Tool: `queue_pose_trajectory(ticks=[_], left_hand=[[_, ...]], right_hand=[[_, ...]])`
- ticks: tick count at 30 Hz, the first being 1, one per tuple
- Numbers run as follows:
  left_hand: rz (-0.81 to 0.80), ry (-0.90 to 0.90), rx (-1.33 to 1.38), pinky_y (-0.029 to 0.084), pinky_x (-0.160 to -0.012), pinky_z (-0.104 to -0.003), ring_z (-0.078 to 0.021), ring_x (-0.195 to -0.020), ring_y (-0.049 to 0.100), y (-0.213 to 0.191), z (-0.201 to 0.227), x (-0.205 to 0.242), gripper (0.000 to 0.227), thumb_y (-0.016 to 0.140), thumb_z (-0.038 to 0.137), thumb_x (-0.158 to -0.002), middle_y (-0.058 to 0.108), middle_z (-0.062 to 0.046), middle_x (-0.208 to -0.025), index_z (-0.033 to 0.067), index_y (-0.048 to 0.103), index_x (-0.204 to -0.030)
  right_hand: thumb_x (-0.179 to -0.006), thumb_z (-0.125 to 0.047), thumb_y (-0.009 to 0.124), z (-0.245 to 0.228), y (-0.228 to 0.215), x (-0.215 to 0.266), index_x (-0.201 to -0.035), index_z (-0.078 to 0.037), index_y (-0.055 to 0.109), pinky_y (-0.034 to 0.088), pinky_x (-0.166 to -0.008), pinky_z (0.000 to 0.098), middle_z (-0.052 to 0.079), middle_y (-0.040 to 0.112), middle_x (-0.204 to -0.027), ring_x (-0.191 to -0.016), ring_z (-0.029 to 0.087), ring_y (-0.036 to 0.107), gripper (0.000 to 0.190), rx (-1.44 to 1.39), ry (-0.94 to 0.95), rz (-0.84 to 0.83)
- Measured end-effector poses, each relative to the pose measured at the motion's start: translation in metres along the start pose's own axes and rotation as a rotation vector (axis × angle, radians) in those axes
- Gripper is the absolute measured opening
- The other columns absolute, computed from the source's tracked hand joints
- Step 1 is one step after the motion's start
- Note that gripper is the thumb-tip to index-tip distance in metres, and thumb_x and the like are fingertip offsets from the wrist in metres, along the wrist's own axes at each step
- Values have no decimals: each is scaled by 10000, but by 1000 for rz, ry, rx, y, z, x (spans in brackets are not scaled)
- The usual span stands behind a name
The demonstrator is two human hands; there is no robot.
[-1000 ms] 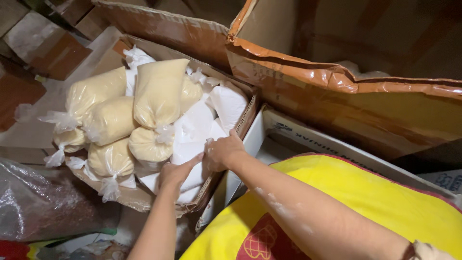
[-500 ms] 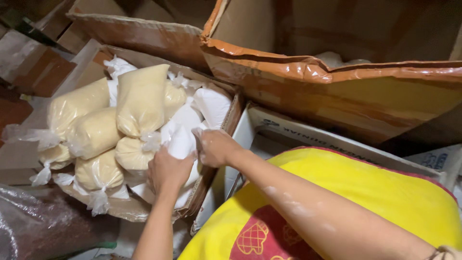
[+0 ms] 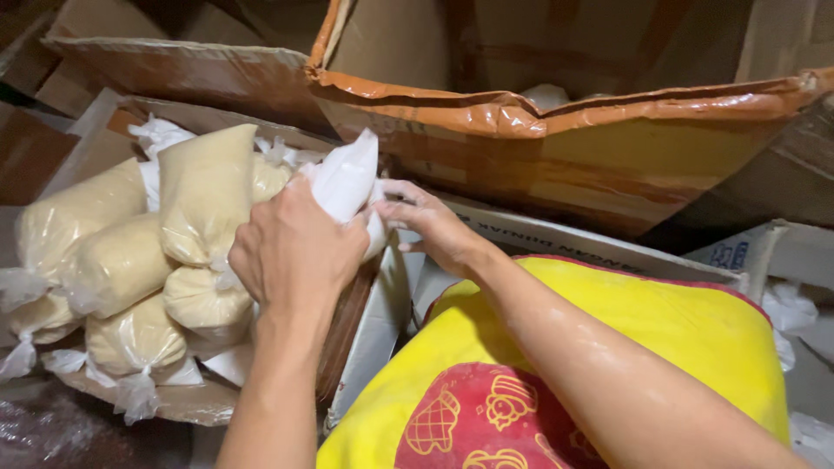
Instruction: The person repeatedly picks up small white wrapped items from a cardboard box and places them into a larger open box. The hands move items one at a time, arranging them inside the receiving box. No tools are used, and no faces are visible.
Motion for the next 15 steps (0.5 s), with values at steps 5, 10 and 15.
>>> queue_pose_trajectory(ticks=[5, 10, 15], left_hand=[[7, 131, 134, 525, -819, -549, -447, -966, 687, 1, 42, 4, 537, 853, 487, -691, 742, -206, -1003, 170, 719, -1104], [-189, 169, 395, 529, -819, -509, -373, -971, 709, 35, 69, 2, 481, 863, 456, -654, 772, -129, -984, 165, 737, -1015], [-315, 376, 736, 576, -825, -399, -271, -933, 775, 79, 103, 2, 465, 839, 409, -707, 795, -98, -991, 122, 747, -1061]], right_hand=[[-910, -538, 605, -13, -14, 33, -1441, -180, 493, 483, -982, 583, 73, 623, -1355, -1220, 283, 604, 650, -500, -18, -93], [-943, -567, 564, -22, -52, 66, -1424, -146, 533, 521, -1030, 590, 101, 622, -1392, -1273, 298, 617, 640, -739, -75, -10], [-904, -537, 613, -29, -112, 117, -1380, -144, 576, 558, -951, 530, 80, 684, -1303, -1178, 260, 672, 618, -541, 20, 271]])
Point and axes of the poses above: each hand's wrist, its own x-axis away from the middle knuckle, its own y-axis out of the palm, z = x × y, the point moved 7 cm from there along -x, towards the middle knuckle
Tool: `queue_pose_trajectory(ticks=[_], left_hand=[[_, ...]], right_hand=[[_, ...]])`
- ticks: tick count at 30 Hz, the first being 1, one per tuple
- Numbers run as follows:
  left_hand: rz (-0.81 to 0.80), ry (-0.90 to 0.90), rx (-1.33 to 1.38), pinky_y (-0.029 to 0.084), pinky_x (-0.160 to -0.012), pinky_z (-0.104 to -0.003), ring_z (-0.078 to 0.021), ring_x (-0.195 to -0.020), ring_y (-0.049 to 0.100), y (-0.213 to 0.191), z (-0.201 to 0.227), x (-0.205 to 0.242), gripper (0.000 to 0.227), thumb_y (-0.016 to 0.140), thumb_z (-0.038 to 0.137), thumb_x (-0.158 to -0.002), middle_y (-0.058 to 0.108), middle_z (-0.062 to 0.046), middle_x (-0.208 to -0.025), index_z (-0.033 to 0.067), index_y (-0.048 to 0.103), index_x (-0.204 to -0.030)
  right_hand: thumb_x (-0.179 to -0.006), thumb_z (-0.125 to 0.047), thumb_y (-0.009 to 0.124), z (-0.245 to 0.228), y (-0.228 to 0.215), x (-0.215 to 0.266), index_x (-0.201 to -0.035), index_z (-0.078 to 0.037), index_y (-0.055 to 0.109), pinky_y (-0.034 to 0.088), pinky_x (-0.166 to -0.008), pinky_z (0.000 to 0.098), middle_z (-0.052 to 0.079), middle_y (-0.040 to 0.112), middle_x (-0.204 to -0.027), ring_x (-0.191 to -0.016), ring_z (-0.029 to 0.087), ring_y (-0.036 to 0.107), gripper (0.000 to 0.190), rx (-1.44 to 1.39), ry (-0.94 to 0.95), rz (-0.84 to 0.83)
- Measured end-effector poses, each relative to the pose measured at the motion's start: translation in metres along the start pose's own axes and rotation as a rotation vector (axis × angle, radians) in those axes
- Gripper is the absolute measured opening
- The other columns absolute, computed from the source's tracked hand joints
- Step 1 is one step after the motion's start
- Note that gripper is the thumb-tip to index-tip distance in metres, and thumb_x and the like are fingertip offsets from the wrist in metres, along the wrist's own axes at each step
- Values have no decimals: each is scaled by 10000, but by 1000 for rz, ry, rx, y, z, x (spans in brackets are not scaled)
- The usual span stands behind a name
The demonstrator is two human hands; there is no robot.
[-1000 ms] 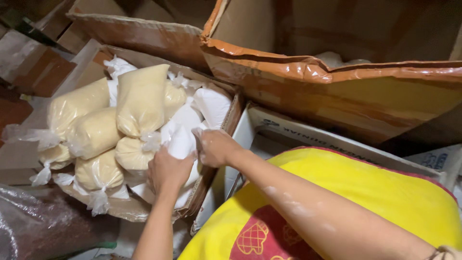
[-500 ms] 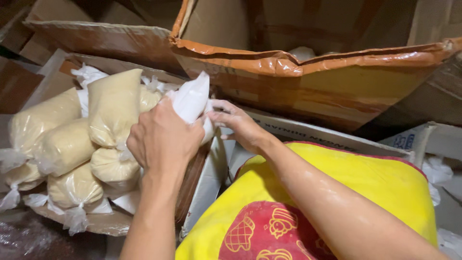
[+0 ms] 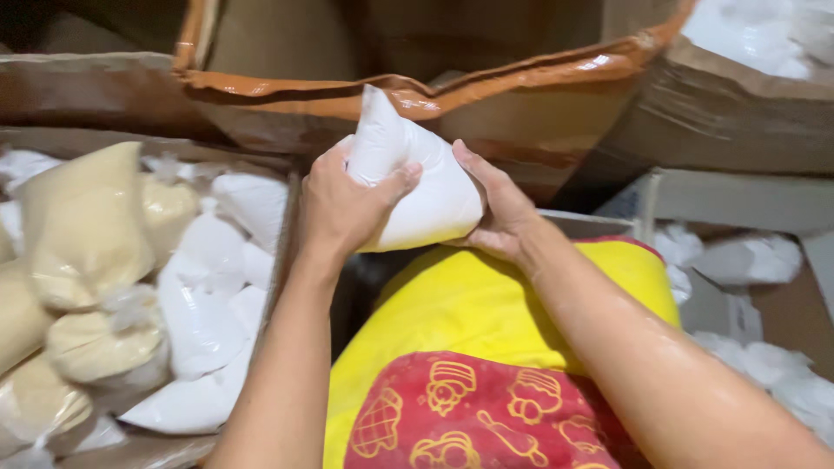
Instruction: The person repeatedly picks up small white wrapped items from a cardboard box and places them into a larger open box. The hands move items one at a time, arranging them inside the receiving box. No tools are used, and no faces are visible.
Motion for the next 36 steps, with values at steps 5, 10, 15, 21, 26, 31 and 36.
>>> queue_pose_trajectory(ticks=[5, 10, 15, 21, 26, 31, 36], left_hand=[[-107, 81, 290, 584, -853, -353, -235, -963, 790, 57, -10, -12, 483, 784, 409, -791, 801, -92, -1031, 80, 728, -1140], [-172, 17, 278, 551, -893, -365, -257, -1014, 758, 117, -4, -23, 572, 688, 548, -846, 782, -122, -1077, 74, 718, -1165], [-227, -23, 340, 523, -961, -380, -288, -1085, 737, 175, 15, -22, 666, 628, 644, -857, 776, -137, -1129, 78, 711, -1198], [-309, 47, 350, 459, -1051, -419, -386, -1226, 637, 244, 48, -13, 853, 538, 700, -887, 684, -245, -1273, 3, 559, -1380], [-456, -1, 236, 385, -1137, -461, -470, -1331, 531, 298, 71, 3, 1012, 407, 738, -911, 564, -344, -1394, -39, 313, -1552], [-592, 5, 129, 380, -1128, -495, -470, -1336, 517, 349, 100, 13, 945, 307, 689, -941, 532, -324, -1429, -17, 279, -1570], [-751, 27, -8, 325, -1185, -492, -446, -1423, 441, 394, 121, 46, 864, 301, 666, -983, 436, -291, -1538, 19, 342, -1553]], right_hand=[[-853, -286, 735, -31, -38, 47, -1373, -111, 581, 582, -944, 481, 81, 696, -1269, -1162, 243, 677, 570, 104, -60, 80], [-787, -104, 765, -63, -62, 96, -1352, -71, 562, 595, -958, 489, 108, 689, -1238, -1134, 255, 691, 601, 203, -207, 190], [-759, -79, 771, -93, -92, 149, -1328, -63, 488, 622, -915, 534, 131, 667, -1229, -1128, 288, 698, 636, 322, -327, 477], [-761, -97, 771, -110, -125, 212, -1363, -65, 497, 635, -873, 521, 124, 654, -1266, -1139, 270, 697, 662, 303, -463, 643], [-802, -52, 762, -113, -154, 257, -1353, -74, 473, 613, -902, 528, 145, 638, -1264, -1168, 311, 694, 623, 166, -593, 715], [-844, -37, 760, -109, -179, 293, -1371, -101, 460, 613, -891, 583, 134, 614, -1279, -1174, 331, 675, 610, 94, -673, 801], [-847, -14, 710, -94, -208, 310, -1362, -124, 422, 569, -826, 647, 167, 593, -1277, -1136, 393, 687, 600, 63, -685, 980]])
Point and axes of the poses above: each hand's wrist, its own x-axis away from the middle knuckle, its own y-axis out of the palm, z = x × y, the point moved 7 cm from there along -x, towards the middle knuckle
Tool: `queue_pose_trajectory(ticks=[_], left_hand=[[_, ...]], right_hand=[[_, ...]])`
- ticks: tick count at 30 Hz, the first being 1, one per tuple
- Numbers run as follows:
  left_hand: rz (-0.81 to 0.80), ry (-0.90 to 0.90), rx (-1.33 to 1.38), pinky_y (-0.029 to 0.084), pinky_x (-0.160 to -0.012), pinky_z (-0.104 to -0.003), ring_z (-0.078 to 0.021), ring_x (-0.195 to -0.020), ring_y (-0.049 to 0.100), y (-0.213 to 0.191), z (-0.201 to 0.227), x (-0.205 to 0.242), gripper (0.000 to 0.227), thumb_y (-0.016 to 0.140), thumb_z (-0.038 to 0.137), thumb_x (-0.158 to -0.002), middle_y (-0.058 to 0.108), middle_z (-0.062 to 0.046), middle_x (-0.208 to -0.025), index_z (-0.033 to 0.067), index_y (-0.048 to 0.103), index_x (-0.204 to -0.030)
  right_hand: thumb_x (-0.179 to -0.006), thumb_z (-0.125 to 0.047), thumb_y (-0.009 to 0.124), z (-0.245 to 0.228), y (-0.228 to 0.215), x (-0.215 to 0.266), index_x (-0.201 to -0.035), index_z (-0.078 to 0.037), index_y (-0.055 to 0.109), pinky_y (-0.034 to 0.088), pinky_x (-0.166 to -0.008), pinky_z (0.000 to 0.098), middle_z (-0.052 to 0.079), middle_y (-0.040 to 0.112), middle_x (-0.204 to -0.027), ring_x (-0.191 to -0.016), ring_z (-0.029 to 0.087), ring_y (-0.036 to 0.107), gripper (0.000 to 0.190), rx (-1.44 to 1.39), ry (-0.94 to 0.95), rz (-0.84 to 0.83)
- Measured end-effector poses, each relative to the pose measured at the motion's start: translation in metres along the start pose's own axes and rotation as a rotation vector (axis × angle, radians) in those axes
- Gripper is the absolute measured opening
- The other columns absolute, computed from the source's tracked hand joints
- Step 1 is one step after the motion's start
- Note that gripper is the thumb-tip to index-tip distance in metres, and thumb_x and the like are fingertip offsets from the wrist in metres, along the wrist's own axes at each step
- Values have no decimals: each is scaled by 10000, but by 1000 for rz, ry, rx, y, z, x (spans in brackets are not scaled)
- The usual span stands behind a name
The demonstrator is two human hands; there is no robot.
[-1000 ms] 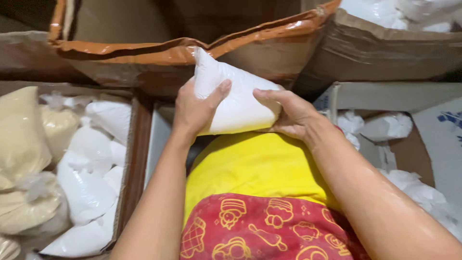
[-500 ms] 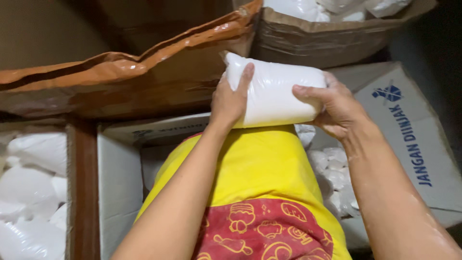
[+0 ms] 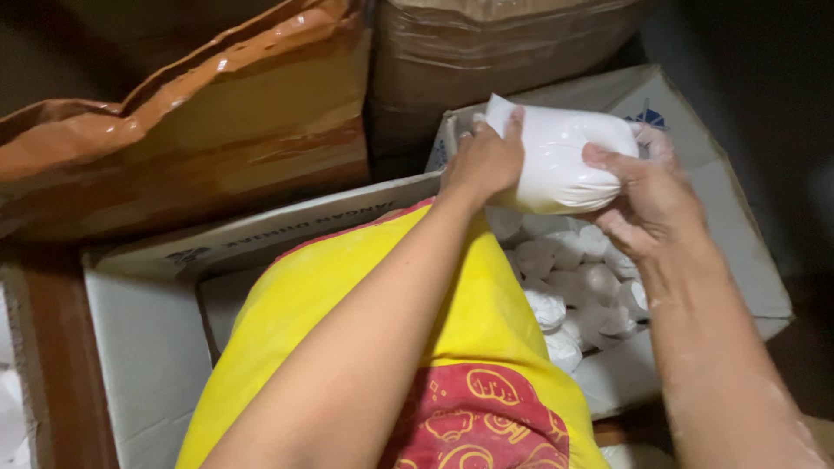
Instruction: The person repeatedly picks up small white wrapped items from a cardboard box and places them into a larger open box. The hands move items one at a time, arranging them inside the receiving box. No tools are used, and no faces are visible.
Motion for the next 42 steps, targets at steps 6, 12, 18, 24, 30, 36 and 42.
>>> queue_pose_trajectory(ticks=[6, 12, 18, 24, 30, 36, 42], left_hand=[[-137, -49, -106, 290, -1183, -558, -462, -1458, 348, 39, 25, 7, 750, 327, 606, -965, 323, -182, -1620, 188, 311, -1587], [-99, -41, -120, 260, -1179, -621, -426, -1476, 350, 49, 42, 13, 664, 353, 556, -974, 404, -167, -1587, 210, 440, -1533], [-105, 12, -52, 298, -1162, -593, -407, -1470, 359, 73, 47, 11, 658, 386, 550, -953, 397, -157, -1589, 192, 472, -1498], [-159, 20, -25, 286, -1192, -535, -462, -1473, 323, 117, 50, 17, 734, 461, 547, -950, 328, -222, -1615, 147, 382, -1561], [-169, -81, 64, 262, -1197, -520, -521, -1492, 226, 148, 41, 31, 841, 510, 534, -955, 86, -301, -1661, 133, 185, -1619], [-313, -137, 28, 408, -1128, -489, -483, -1401, 446, 164, 20, 33, 929, 442, 560, -969, 40, -304, -1680, 113, -13, -1645], [-451, -68, -219, 416, -1121, -473, -413, -1420, 449, 187, 5, 30, 894, 478, 354, -947, 91, -239, -1689, 131, -35, -1645]], right_hand=[[-981, -44, 542, 26, -20, -17, -1337, -17, 496, 554, -891, 646, 217, 635, -1290, -1165, 389, 686, 360, -171, 27, -84], [-967, -85, 479, 44, -35, -31, -1311, -8, 542, 579, -949, 645, 213, 678, -1275, -1143, 381, 712, 358, -346, 155, -6], [-966, 0, 520, 42, -52, -34, -1295, 19, 528, 614, -917, 596, 214, 652, -1235, -1074, 360, 721, 330, -246, 18, 77], [-986, 40, 513, 54, -77, -50, -1262, 88, 573, 636, -937, 516, 237, 664, -1224, -1065, 369, 721, 287, -320, -62, 54], [-939, -52, 488, 104, -122, -71, -1311, -34, 439, 636, -862, 489, 163, 659, -1144, -966, 309, 711, 376, -500, 28, 456], [-950, 7, 625, 156, -170, -104, -1363, 14, 398, 592, -781, 391, 128, 574, -1120, -938, 230, 610, 472, -379, -93, 459], [-874, -2, 720, 215, -226, -143, -1363, 23, 462, 535, -900, 373, 158, 594, -1234, -1065, 252, 604, 554, -144, -68, 666]])
Point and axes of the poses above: each hand's wrist, its own x-axis away from the middle knuckle, its own y-axis out of the palm, z = x × y, the point moved 7 cm from there along -x, towards the middle knuckle
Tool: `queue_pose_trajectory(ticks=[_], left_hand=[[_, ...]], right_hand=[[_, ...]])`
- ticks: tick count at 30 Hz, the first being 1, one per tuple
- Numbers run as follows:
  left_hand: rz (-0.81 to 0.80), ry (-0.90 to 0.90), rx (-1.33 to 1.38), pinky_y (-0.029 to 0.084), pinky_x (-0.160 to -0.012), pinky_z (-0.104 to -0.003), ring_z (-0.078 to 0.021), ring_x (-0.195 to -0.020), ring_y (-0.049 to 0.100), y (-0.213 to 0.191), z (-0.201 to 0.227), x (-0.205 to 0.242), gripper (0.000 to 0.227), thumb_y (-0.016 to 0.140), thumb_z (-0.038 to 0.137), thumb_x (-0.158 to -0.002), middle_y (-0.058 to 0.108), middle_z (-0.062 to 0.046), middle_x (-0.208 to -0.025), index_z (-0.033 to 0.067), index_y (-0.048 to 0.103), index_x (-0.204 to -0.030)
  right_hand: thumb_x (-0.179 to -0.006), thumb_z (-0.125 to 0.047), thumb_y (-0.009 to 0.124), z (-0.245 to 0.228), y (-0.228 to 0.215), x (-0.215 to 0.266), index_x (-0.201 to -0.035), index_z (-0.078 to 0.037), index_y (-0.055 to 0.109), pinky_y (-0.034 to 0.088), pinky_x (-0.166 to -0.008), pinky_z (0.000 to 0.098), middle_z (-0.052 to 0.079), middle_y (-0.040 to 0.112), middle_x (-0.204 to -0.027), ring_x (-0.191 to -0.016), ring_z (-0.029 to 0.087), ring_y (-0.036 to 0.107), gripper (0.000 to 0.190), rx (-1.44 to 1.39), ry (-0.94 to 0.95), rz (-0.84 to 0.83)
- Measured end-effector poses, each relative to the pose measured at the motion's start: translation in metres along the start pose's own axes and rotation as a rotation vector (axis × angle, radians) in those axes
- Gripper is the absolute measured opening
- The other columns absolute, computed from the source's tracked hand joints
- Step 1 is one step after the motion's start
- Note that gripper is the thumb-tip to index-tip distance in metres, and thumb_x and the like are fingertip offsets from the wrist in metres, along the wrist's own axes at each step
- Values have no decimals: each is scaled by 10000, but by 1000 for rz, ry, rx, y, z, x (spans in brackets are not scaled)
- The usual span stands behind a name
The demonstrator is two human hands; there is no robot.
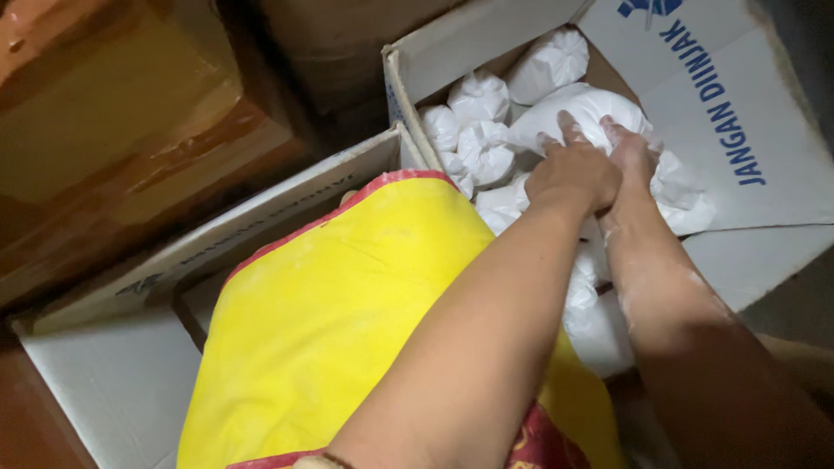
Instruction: The person repeatedly picks up small white wrapped items from a cardboard box and places them into a larger open box. The hands move items one at a time, arranging them inside the receiving box. No tools are used, and no faces are visible.
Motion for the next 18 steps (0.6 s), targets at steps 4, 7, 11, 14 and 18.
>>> queue_pose_trajectory(ticks=[4, 7, 11, 14, 18], left_hand=[[-65, 13, -82, 423, -1120, -453, -368, -1440, 430, 9, -3, -13, 973, 561, 237, -850, 147, -178, -1687, 137, 2, -1641], [-71, 18, -103, 428, -1125, -452, -335, -1446, 444, 12, -7, -22, 912, 534, 237, -861, 267, -127, -1667, 145, 80, -1646], [-46, 46, -84, 410, -1133, -468, -309, -1446, 443, 11, -10, -35, 793, 457, 258, -904, 339, -98, -1645, 183, 161, -1635], [-48, 53, -114, 396, -1150, -455, -296, -1413, 493, 9, -14, -52, 869, 511, 317, -869, 467, -128, -1564, 181, 139, -1642], [-71, 36, -75, 421, -1133, -426, -330, -1380, 526, 15, -20, -81, 945, 582, 395, -821, 518, -177, -1510, 111, 172, -1624]], right_hand=[[-826, -10, 786, 9, 1, -27, -1354, 12, 476, 493, -993, 364, 175, 588, -1302, -1154, 267, 593, 613, 146, -79, 53], [-791, -16, 835, 6, 11, -42, -1348, 5, 487, 462, -1063, 357, 187, 583, -1352, -1222, 278, 585, 658, 216, -113, 56], [-749, 23, 803, 10, 33, -45, -1341, -26, 463, 543, -1005, 366, 182, 589, -1324, -1209, 288, 608, 685, 113, -14, 11], [-740, 15, 793, -2, 48, -42, -1356, -40, 464, 562, -991, 366, 172, 582, -1327, -1208, 283, 604, 700, 121, -62, -42], [-748, -81, 814, -14, 59, -34, -1388, -69, 474, 522, -1000, 359, 157, 585, -1346, -1211, 271, 605, 725, 489, -70, -66]])
Point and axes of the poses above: each hand's wrist, its own x-axis away from the middle knuckle, its own y-axis out of the palm, z = x × y, the point moved 7 cm from there along -x, towards the middle knuckle
